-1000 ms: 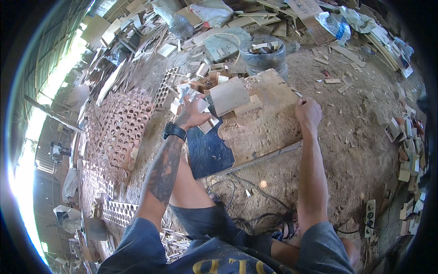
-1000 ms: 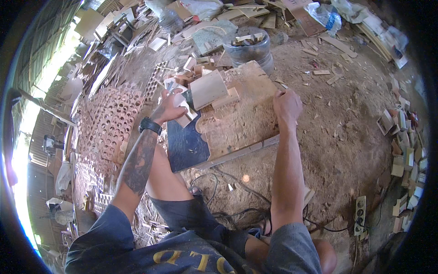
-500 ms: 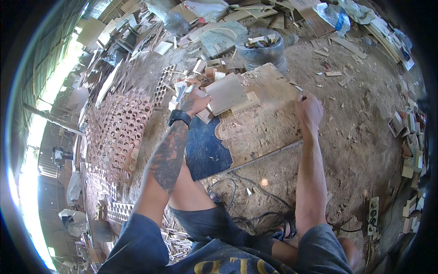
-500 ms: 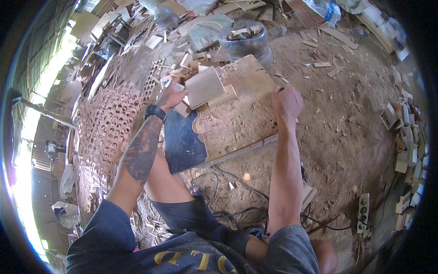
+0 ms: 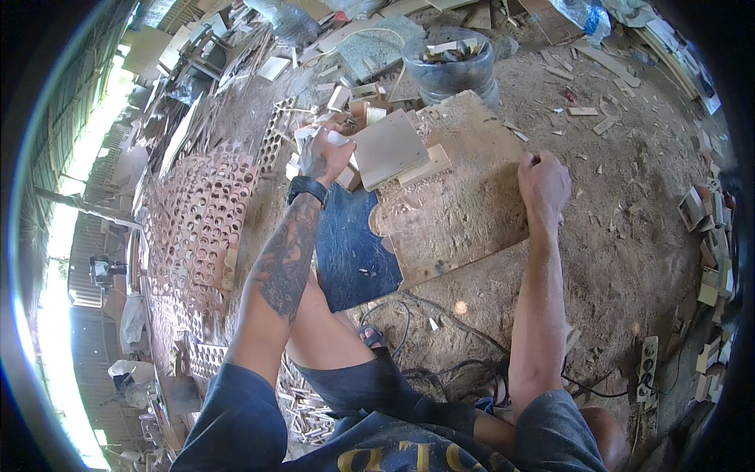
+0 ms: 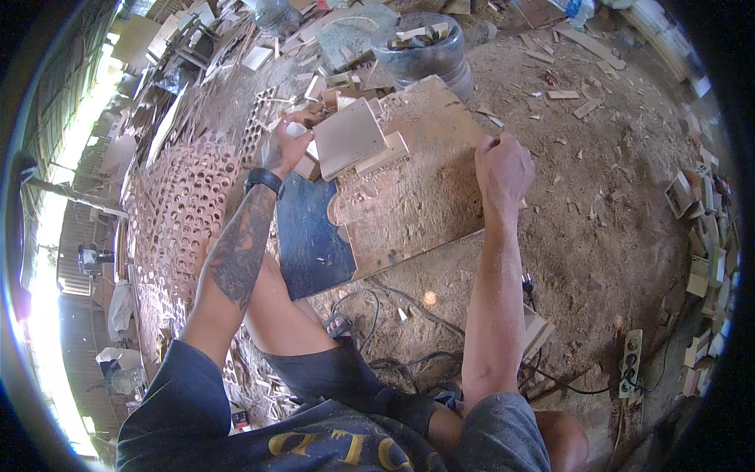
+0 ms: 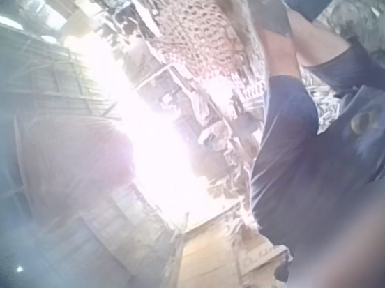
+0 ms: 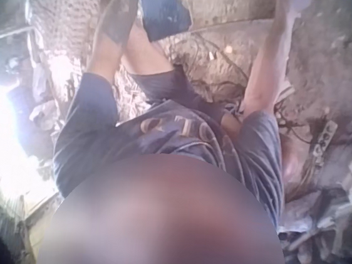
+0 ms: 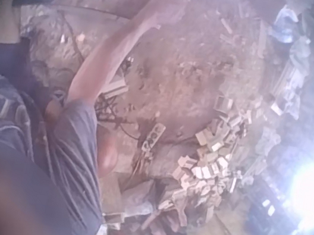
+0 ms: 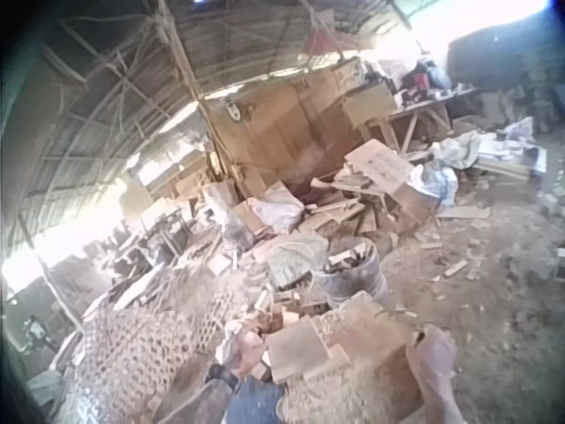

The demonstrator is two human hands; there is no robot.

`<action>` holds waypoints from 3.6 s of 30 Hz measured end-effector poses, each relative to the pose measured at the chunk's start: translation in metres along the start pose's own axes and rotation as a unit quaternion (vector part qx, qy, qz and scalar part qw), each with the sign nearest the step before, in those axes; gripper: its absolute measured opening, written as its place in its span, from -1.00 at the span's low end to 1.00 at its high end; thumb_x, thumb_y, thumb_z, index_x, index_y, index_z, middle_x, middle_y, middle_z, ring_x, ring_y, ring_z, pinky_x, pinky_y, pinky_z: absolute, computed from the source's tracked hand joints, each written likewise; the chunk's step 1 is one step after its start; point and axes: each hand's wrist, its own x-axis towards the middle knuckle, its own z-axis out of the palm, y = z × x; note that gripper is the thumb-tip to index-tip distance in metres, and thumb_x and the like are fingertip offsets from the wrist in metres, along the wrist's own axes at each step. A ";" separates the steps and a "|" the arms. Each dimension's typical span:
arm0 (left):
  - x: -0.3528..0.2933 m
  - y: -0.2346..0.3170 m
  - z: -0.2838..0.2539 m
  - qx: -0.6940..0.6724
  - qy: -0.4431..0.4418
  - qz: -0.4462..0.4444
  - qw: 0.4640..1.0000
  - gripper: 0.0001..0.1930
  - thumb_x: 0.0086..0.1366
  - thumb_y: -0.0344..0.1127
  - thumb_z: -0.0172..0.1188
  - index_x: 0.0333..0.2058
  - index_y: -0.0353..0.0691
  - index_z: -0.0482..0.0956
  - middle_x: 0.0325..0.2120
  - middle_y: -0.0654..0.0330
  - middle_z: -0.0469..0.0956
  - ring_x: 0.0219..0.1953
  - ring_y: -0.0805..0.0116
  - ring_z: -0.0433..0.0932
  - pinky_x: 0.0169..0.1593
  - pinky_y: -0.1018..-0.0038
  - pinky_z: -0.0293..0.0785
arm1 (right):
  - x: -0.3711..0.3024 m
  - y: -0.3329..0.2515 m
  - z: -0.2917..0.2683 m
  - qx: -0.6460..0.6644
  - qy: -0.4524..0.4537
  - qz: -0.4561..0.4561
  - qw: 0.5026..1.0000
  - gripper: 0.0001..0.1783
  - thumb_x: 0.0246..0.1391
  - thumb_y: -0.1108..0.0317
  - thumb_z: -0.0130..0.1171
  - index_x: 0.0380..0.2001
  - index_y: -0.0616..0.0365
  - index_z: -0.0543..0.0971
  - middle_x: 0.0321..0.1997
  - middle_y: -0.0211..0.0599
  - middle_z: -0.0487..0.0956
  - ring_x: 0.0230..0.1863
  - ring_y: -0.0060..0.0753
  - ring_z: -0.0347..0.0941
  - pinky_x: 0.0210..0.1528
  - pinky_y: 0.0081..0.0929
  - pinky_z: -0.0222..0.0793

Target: The person sits on the floor in a cluttered workshop and sands small wooden blocks by hand using a sanding block. They repeatedly pick up pieces, rub their surfaces, and place them back down, occasionally turning them over to sand different sides.

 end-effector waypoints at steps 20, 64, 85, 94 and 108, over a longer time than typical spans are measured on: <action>0.012 0.003 0.005 0.004 0.027 -0.039 0.999 -0.09 0.06 0.17 0.31 0.23 -0.31 0.17 -0.06 -0.27 0.53 0.03 -0.21 0.51 0.12 0.09 0.40 | 0.000 0.007 -0.003 0.010 -0.020 -0.030 0.999 -0.65 0.10 0.12 0.05 -0.35 0.16 0.67 -0.26 0.00 0.66 -0.13 0.08 0.56 -0.01 -0.09 0.42; -0.261 0.103 -0.103 -0.064 -0.033 -0.018 0.997 -0.58 0.07 -0.33 0.30 -0.05 -0.33 0.55 -0.13 -0.06 0.58 -0.05 -0.10 0.54 0.04 0.19 0.47 | 0.008 0.012 0.000 0.019 -0.008 -0.044 0.999 -0.63 0.09 0.11 0.04 -0.33 0.18 0.66 -0.28 0.06 0.65 -0.17 0.14 0.58 -0.06 -0.06 0.46; -0.081 0.021 -0.071 -0.137 -0.150 -0.210 0.956 -0.43 0.00 -0.15 0.39 -0.01 -0.20 0.46 -0.24 0.03 0.58 -0.15 0.10 0.55 -0.05 0.29 0.46 | 0.005 0.013 -0.004 0.066 -0.026 -0.017 0.997 -0.60 0.08 0.07 0.04 -0.30 0.15 0.68 -0.21 0.02 0.65 -0.12 0.13 0.56 0.01 -0.10 0.43; -0.026 0.019 -0.015 -0.103 -0.028 -0.159 0.981 -0.62 0.01 -0.24 0.30 -0.20 -0.30 0.59 -0.27 0.07 0.61 -0.20 0.26 0.56 -0.11 0.34 0.48 | 0.004 0.008 -0.004 0.059 0.003 -0.018 0.998 -0.59 0.06 0.06 0.04 -0.34 0.18 0.68 -0.26 0.05 0.66 -0.14 0.09 0.59 -0.01 -0.11 0.44; 0.016 0.009 -0.011 -0.044 -0.076 -0.188 0.978 -0.57 0.02 -0.05 0.20 -0.23 -0.25 0.68 -0.30 -0.08 0.66 -0.14 0.06 0.64 -0.01 0.31 0.48 | 0.001 0.005 -0.003 0.043 0.004 -0.010 0.999 -0.63 0.06 0.09 0.07 -0.41 0.17 0.67 -0.31 0.00 0.65 -0.21 0.07 0.59 -0.07 -0.13 0.46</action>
